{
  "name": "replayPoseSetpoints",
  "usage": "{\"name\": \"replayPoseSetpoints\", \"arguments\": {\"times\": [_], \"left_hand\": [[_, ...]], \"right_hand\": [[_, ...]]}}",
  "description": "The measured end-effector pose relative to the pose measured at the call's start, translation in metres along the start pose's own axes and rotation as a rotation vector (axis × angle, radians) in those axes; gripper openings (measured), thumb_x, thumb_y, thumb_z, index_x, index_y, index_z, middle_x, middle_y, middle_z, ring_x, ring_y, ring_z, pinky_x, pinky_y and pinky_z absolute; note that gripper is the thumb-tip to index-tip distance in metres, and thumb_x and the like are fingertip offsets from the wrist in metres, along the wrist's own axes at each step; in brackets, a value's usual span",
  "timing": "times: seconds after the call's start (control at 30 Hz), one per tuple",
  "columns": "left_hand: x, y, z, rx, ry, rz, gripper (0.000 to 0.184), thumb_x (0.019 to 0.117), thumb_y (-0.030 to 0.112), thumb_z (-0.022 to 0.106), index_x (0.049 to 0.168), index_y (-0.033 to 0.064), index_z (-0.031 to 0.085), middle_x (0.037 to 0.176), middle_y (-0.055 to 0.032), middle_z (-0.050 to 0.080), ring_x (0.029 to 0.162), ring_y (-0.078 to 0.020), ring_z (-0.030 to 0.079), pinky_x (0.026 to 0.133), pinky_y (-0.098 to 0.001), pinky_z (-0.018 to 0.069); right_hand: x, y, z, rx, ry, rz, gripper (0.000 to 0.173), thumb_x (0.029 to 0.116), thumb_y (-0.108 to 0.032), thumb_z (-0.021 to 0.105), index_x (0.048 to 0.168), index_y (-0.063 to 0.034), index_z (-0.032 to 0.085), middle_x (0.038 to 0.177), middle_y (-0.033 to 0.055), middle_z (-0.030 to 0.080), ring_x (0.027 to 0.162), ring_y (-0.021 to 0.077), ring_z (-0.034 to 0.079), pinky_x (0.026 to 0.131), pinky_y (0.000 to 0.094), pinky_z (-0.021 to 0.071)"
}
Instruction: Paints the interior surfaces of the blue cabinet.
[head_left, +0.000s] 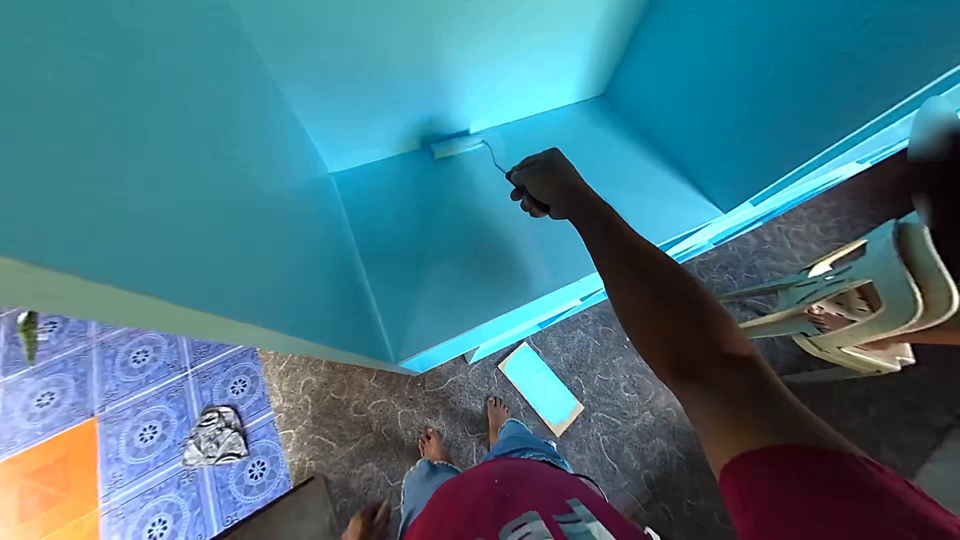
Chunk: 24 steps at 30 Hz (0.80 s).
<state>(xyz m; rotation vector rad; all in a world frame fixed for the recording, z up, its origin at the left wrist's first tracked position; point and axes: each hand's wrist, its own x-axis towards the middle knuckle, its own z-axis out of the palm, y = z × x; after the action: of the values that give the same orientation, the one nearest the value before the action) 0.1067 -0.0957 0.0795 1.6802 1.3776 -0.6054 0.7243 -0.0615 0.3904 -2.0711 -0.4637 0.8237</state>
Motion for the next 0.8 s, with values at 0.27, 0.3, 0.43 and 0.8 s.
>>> {"name": "replayPoseSetpoints", "arguments": {"times": [0.27,0.3,0.43,0.8], "left_hand": [[-0.034,0.314,-0.007,-0.349,-0.140,0.713,0.029,0.0998,0.028,0.066,0.116,0.0053,0.073,0.098,-0.0062,0.075,0.081,-0.0136,0.071,0.078,-0.0355,0.0606],[-0.042,0.348,-0.005,-0.368,-0.150,0.767,0.033,0.1001,0.030,0.065,0.119,0.0029,0.072,0.100,-0.0085,0.074,0.082,-0.0149,0.070,0.078,-0.0362,0.0599],[-0.046,0.439,0.013,-0.423,-0.014,0.926,0.042,0.0979,0.036,0.067,0.120,0.0009,0.071,0.097,-0.0101,0.073,0.076,-0.0161,0.070,0.075,-0.0376,0.0607],[-0.040,0.493,0.058,-1.097,0.025,0.730,0.017,0.0980,0.018,0.071,0.105,0.0034,0.077,0.085,-0.0072,0.073,0.053,-0.0105,0.058,0.051,-0.0234,0.0514]], "right_hand": [[-0.147,0.077,-0.068,0.019,0.018,-0.054,0.033,0.1085,-0.022,0.054,0.137,-0.0091,0.064,0.089,0.0070,0.071,0.046,0.0097,0.051,0.042,0.0246,0.0454],[-0.168,0.085,-0.078,0.066,0.058,-0.076,0.032,0.1089,-0.020,0.052,0.137,-0.0100,0.064,0.087,0.0056,0.071,0.044,0.0083,0.048,0.040,0.0230,0.0423],[-0.225,0.120,-0.117,0.247,0.248,-0.192,0.033,0.1075,-0.013,0.050,0.138,-0.0090,0.064,0.089,0.0053,0.071,0.043,0.0067,0.047,0.037,0.0211,0.0430],[-0.266,0.180,-0.157,0.386,0.361,-0.408,0.036,0.1040,-0.009,0.049,0.136,-0.0038,0.065,0.092,0.0070,0.072,0.044,0.0067,0.050,0.038,0.0200,0.0459]]}}
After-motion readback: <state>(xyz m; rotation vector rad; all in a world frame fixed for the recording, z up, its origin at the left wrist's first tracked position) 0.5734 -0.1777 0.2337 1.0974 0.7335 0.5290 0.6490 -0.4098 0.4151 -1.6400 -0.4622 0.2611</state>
